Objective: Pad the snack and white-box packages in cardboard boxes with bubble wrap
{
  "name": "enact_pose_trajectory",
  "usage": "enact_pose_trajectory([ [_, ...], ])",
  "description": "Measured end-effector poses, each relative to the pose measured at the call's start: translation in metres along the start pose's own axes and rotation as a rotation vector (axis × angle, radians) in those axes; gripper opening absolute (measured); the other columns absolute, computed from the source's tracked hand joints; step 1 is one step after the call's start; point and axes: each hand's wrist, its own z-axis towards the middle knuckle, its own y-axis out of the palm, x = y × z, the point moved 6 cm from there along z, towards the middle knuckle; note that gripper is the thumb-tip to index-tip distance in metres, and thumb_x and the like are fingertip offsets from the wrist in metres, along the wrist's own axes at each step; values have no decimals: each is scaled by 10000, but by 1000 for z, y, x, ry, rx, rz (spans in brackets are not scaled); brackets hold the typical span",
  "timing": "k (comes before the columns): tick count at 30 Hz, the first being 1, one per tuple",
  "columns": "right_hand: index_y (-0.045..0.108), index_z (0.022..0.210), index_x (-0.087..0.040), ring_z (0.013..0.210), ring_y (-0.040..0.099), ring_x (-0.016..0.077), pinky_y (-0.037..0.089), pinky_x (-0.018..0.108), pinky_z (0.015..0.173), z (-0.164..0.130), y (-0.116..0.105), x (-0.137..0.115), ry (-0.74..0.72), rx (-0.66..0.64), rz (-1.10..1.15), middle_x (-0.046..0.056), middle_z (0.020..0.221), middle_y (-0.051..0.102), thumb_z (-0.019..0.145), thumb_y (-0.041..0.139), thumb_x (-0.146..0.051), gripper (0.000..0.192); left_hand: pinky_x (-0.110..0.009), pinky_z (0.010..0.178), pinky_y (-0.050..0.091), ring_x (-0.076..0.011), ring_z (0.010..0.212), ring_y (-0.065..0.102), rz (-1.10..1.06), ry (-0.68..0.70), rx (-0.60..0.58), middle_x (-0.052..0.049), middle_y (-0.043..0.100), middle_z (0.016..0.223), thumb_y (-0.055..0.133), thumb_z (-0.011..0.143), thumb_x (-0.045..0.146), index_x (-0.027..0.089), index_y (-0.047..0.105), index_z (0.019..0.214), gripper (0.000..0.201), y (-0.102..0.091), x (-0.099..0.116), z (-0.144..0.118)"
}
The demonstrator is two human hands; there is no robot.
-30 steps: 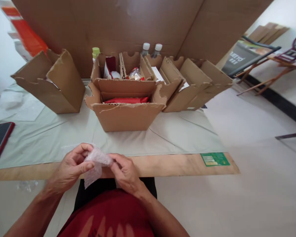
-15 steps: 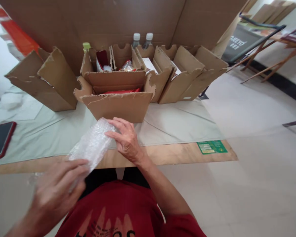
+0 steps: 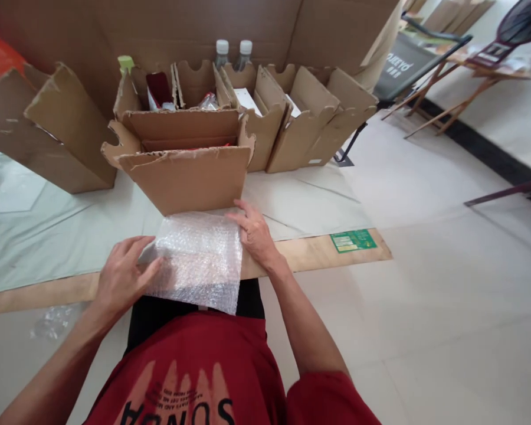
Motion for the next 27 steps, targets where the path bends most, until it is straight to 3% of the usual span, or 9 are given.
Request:
enact_pose_trajectory([
  [2, 666, 1405, -273, 1384, 588, 263, 477, 567, 1177, -3, -7, 0, 67, 80, -37, 86, 1499, 625, 935, 471, -69, 549, -466, 868, 581, -333, 976, 683, 76, -18, -80, -164, 732, 1061, 545, 991, 374, 114, 654, 1292, 412, 14, -6, 4],
  [5, 682, 1367, -235, 1340, 613, 295, 494, 554, 1139, -17, -14, -17, 28, 112, -122, 117, 1464, 654, 1004, 519, -192, 400, -414, 800, 561, -305, 862, 693, 137, -40, -161, -110, 736, 876, 494, 1005, 357, 114, 644, 1316, 423, 24, 1, -3],
  [9, 758, 1185, -224, 1359, 601, 315, 520, 517, 1062, -39, -10, -38, -111, -43, -229, 110, 1382, 715, 1022, 555, -204, 261, -370, 715, 516, -253, 680, 666, 135, -19, -180, -32, 700, 709, 478, 1033, 385, 163, 640, 1321, 398, 11, 11, -18],
  [12, 757, 1193, -211, 1394, 581, 334, 522, 530, 1044, -43, -11, -35, -78, -83, -275, 118, 1375, 723, 1015, 560, -175, 267, -367, 698, 513, -238, 659, 651, 72, 14, -135, -20, 705, 729, 509, 1039, 395, 173, 619, 1338, 388, -6, 12, -15],
  [16, 728, 1265, -222, 1440, 549, 306, 494, 527, 1104, -32, -7, -47, -90, -45, -226, 109, 1428, 694, 1023, 530, -138, 324, -426, 826, 560, -293, 912, 703, 46, 102, -26, -128, 748, 1007, 541, 1034, 342, 137, 629, 1319, 362, -8, 26, 6],
  [19, 711, 1296, -216, 1472, 515, 274, 494, 490, 1122, -24, 20, -72, -217, -163, -164, 109, 1469, 667, 1018, 516, -106, 357, -492, 1061, 511, -358, 1339, 604, -16, 270, -82, -212, 667, 1390, 502, 1030, 228, 119, 613, 1370, 373, 21, 43, 19],
  [21, 684, 1345, -199, 1476, 507, 269, 493, 465, 1133, -23, 38, -77, -271, -271, -182, 114, 1509, 637, 1034, 547, -166, 342, -536, 1146, 448, -381, 1459, 513, -19, 318, -150, -226, 597, 1509, 484, 1035, 254, 103, 569, 1442, 443, 45, 45, 20],
  [24, 627, 1433, -187, 1485, 497, 282, 467, 465, 1167, -31, 40, -50, -223, -343, -271, 123, 1566, 586, 1051, 593, -338, 412, -581, 1207, 367, -397, 1489, 484, 17, 326, -215, -236, 535, 1578, 448, 1058, 376, 78, 520, 1507, 544, 69, 38, 15],
  [27, 618, 1450, -206, 1480, 504, 318, 449, 526, 1164, -47, -1, 4, 24, -218, -406, 135, 1571, 581, 1067, 544, -376, 426, -568, 1245, 316, -376, 1518, 453, 31, 327, -215, -217, 503, 1612, 400, 1077, 411, 85, 511, 1524, 564, 72, 32, 8],
])
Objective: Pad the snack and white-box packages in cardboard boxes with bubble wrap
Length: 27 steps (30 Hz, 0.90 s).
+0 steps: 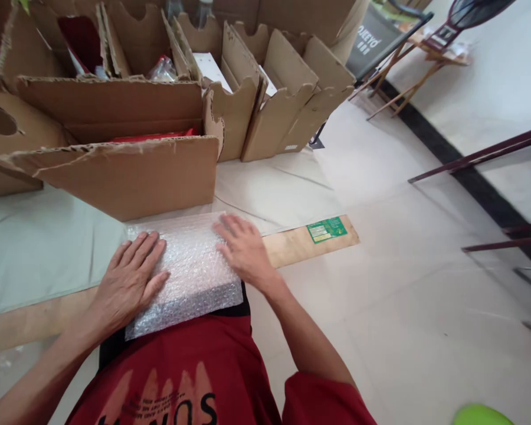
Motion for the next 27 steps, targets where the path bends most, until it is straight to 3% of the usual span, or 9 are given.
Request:
enact_pose_trajectory([
  [2, 627, 1438, -202, 1454, 532, 346, 449, 562, 1141, -22, -20, 37, 193, 106, -51, 150, 1520, 624, 1067, 516, -350, 414, -570, 1253, 307, -374, 1524, 445, -11, -6, 1, -216, 510, 1607, 392, 1079, 412, 86, 508, 1527, 565, -1, -1, -2],
  [4, 603, 1458, -200, 1445, 545, 350, 451, 566, 1138, -45, -38, 46, 216, 166, -48, 153, 1492, 646, 1045, 535, -314, 434, -583, 1257, 307, -374, 1527, 441, -37, -10, -14, -212, 515, 1604, 399, 1078, 412, 101, 506, 1528, 558, -2, -2, -1],
  [8, 538, 1515, -235, 1483, 519, 300, 474, 503, 1129, -82, -39, 11, -45, 55, -23, 129, 1557, 594, 959, 523, -100, 573, -604, 1256, 345, -384, 1566, 379, -154, -11, 9, -189, 484, 1633, 495, 1050, 404, 173, 549, 1486, 497, -11, -8, 0],
  [12, 561, 1502, -287, 1502, 502, 298, 457, 498, 1137, -103, -21, -7, -74, 33, -106, 124, 1589, 564, 944, 544, -51, 605, -629, 1260, 361, -379, 1614, 280, -295, 18, 30, -109, 410, 1692, 579, 994, 286, 311, 483, 1545, 560, -37, -17, -15],
  [15, 631, 1429, -287, 1483, 525, 292, 454, 475, 1136, -99, -16, -12, -131, 131, -68, 130, 1547, 607, 971, 600, -112, 491, -632, 1262, 356, -376, 1619, 264, -329, 93, -94, -71, 393, 1706, 558, 960, 242, 367, 352, 1628, 710, -51, -19, -38],
  [19, 721, 1256, -260, 1414, 596, 274, 489, 457, 1074, -81, -23, -20, -177, 224, 159, 95, 1374, 738, 1016, 554, -152, 312, -623, 1284, 295, -395, 1623, 237, -232, 166, -217, -111, 333, 1734, 578, 933, 277, 303, 253, 1679, 814, -52, -17, -63],
  [21, 728, 1237, -256, 1296, 682, 245, 519, 437, 1036, -73, -28, -21, -140, 221, 333, 70, 1244, 794, 1034, 509, -158, 314, -615, 1283, 295, -390, 1605, 294, -227, 179, -173, -143, 394, 1700, 606, 933, 288, 275, 233, 1683, 838, -50, -13, -63],
  [23, 736, 1213, -254, 1143, 745, 223, 549, 413, 995, -66, -31, -19, -44, 208, 471, 57, 1145, 815, 1049, 492, -194, 300, -573, 1247, 377, -354, 1524, 452, -287, 143, -80, -150, 563, 1571, 603, 955, 263, 258, 257, 1670, 795, -49, -9, -55],
  [27, 733, 931, -245, 873, 732, 219, 578, 378, 829, -56, -31, -8, 206, 229, 485, 49, 896, 782, 1056, 522, -314, 254, -384, 952, 600, -240, 1056, 752, -456, -204, 95, -67, 788, 1140, 578, 995, 276, 259, 580, 1442, 447, -50, -15, -32],
])
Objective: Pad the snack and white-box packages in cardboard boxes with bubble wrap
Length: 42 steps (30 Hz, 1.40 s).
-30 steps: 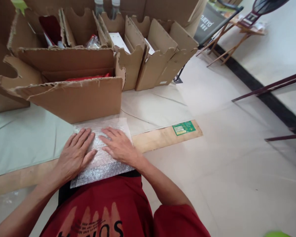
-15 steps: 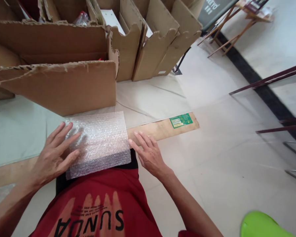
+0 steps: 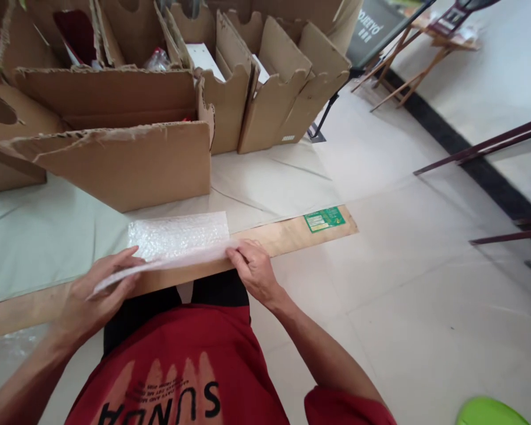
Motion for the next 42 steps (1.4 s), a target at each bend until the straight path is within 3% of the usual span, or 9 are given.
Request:
enact_pose_trajectory([
  [5, 672, 850, -253, 1225, 652, 303, 500, 501, 1035, 22, 10, 7, -21, 124, -190, 88, 1139, 767, 983, 605, -320, 164, -359, 785, 605, -201, 732, 714, -6, -390, 25, -11, 773, 865, 615, 919, 475, 216, 666, 1310, 472, 5, -16, 18],
  [10, 678, 981, -235, 1387, 557, 351, 460, 537, 1080, 31, 21, 19, 32, 89, -301, 121, 1375, 698, 949, 627, -318, 102, -446, 854, 575, -257, 805, 682, 168, -398, 25, -46, 732, 851, 593, 914, 496, 163, 564, 1449, 631, 13, -27, 23],
  [13, 609, 1333, -198, 1401, 555, 359, 467, 532, 1087, 34, 14, 22, 28, 33, -299, 161, 1440, 658, 961, 633, -393, 420, -469, 857, 567, -290, 865, 669, 238, -338, 16, -86, 719, 905, 584, 931, 550, 137, 533, 1474, 684, 11, -29, 22],
  [16, 568, 1423, -190, 1409, 553, 361, 462, 530, 1106, 47, 8, 24, 12, -27, -295, 169, 1462, 645, 1003, 591, -476, 509, -469, 836, 568, -310, 904, 663, 316, -309, 53, -119, 704, 962, 560, 942, 644, 139, 634, 1345, 651, 2, -32, 24],
  [23, 685, 1010, -185, 1369, 566, 404, 472, 571, 1065, 76, 23, 14, -45, -187, -316, 184, 1407, 677, 960, 636, -300, 135, -473, 867, 558, -307, 911, 659, 282, -326, 57, -108, 687, 917, 568, 919, 520, 215, 685, 873, 329, 12, -29, 37],
  [28, 649, 1009, -218, 865, 717, 220, 562, 348, 789, 54, 17, -13, 141, -240, 21, 60, 967, 762, 927, 641, -270, 97, -345, 740, 559, -245, 898, 698, 28, -479, 81, -53, 717, 940, 592, 870, 481, 245, 600, 849, 238, -14, -34, 18],
  [35, 394, 1640, -275, 951, 737, 178, 580, 325, 924, 32, 102, -101, 52, -474, 406, 30, 1164, 790, 937, 597, -179, 738, -364, 767, 553, -245, 803, 714, 230, -583, 27, -1, 754, 912, 654, 823, 527, 253, 588, 1369, 614, -121, -100, 29],
  [39, 617, 1498, -273, 1200, 722, 228, 536, 368, 1069, 50, 153, -124, -24, -586, 342, 54, 1372, 741, 989, 538, -188, 522, -488, 884, 576, -301, 907, 713, 412, -387, 91, -58, 733, 951, 588, 899, 364, 141, 615, 1347, 502, -117, -123, 73],
  [42, 789, 1241, -215, 1132, 752, 241, 540, 356, 1045, 61, 165, -120, 41, -600, 333, 72, 1224, 803, 970, 570, -197, 349, -563, 1038, 529, -363, 1148, 672, 437, -249, 194, -140, 715, 1144, 573, 913, 284, 130, 647, 1254, 381, -98, -118, 61],
])
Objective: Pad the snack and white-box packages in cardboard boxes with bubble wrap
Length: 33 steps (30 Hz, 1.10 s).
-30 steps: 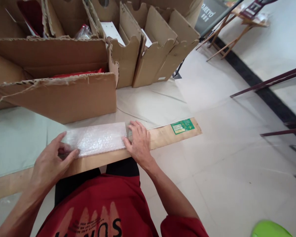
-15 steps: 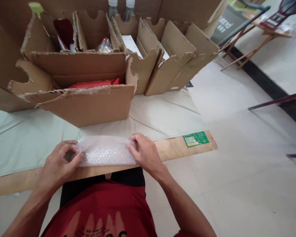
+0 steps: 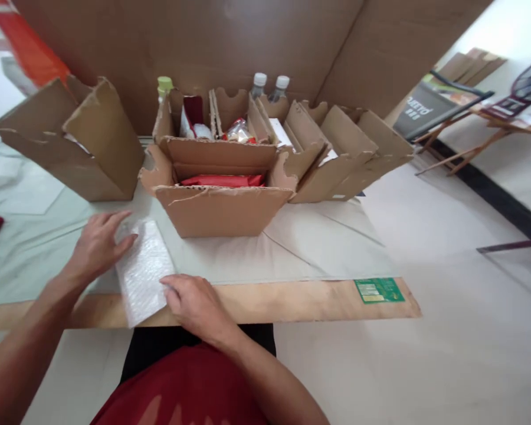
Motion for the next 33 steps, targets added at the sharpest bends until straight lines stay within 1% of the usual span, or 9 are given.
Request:
enact_pose_trajectory([
  [3, 799, 1165, -199, 847, 765, 203, 576, 320, 839, 2, -4, 11, 113, -2, 96, 47, 951, 818, 950, 609, -256, 292, -534, 1128, 488, -341, 1332, 592, -173, 170, 50, -141, 659, 1340, 581, 946, 229, 207, 615, 1303, 359, -7, 22, -61],
  [6, 775, 1134, -180, 671, 711, 153, 532, 268, 673, 4, -4, 16, 201, -53, 262, 4, 770, 732, 949, 612, -323, 285, -567, 1170, 443, -370, 1437, 499, -281, 310, -14, -171, 588, 1452, 691, 937, 269, 216, 547, 1416, 502, -14, 51, -122],
  [9, 747, 1094, -164, 631, 688, 128, 495, 235, 610, 8, -2, 15, 265, -102, 394, -19, 722, 661, 938, 615, -351, 277, -553, 1124, 465, -356, 1316, 582, -226, 298, 29, -183, 647, 1341, 717, 920, 194, 176, 564, 1391, 496, -8, 65, -147],
  [13, 731, 1066, -154, 613, 660, 118, 473, 231, 578, 11, -2, 13, 296, -133, 409, -19, 719, 642, 925, 627, -385, 289, -435, 971, 524, -259, 1032, 681, -248, 215, 187, -93, 744, 1030, 623, 912, 7, 180, 639, 1194, 331, 2, 63, -138],
  [18, 705, 1251, -172, 696, 652, 134, 520, 266, 660, 2, -14, 9, 204, -211, 303, 6, 846, 706, 871, 743, -409, 449, -347, 811, 517, -190, 811, 655, -300, 199, 211, -43, 730, 851, 604, 939, 14, 158, 656, 1095, 218, -4, 59, -120],
  [20, 677, 1323, -195, 760, 658, 153, 546, 301, 743, 1, -27, 4, 100, -131, 145, 17, 910, 721, 866, 772, -356, 494, -317, 770, 521, -170, 761, 638, -321, 183, 186, -35, 712, 821, 597, 964, 58, 143, 669, 1116, 188, -5, 56, -115],
  [23, 644, 1379, -200, 1121, 673, 240, 528, 403, 1015, 7, -39, -12, -88, 17, -124, 99, 1224, 725, 874, 781, -288, 531, -267, 696, 522, -142, 709, 633, -372, 94, 148, -24, 703, 828, 592, 1000, 147, 138, 675, 1207, 224, -1, 47, -109],
  [26, 586, 1458, -206, 1261, 640, 267, 486, 440, 1109, 21, -25, -17, -162, -69, -206, 123, 1410, 681, 895, 765, -261, 593, -246, 678, 528, -125, 693, 648, -398, -20, 126, -19, 719, 876, 605, 1012, 225, 160, 680, 1249, 257, 3, 39, -108],
  [33, 638, 1415, -192, 1178, 692, 269, 507, 441, 1068, 43, -2, -2, -57, -62, -259, 112, 1304, 752, 976, 624, -217, 440, -294, 787, 570, -160, 805, 671, -425, -146, 63, -29, 688, 928, 623, 990, 342, 194, 651, 1331, 372, 1, 30, -116],
])
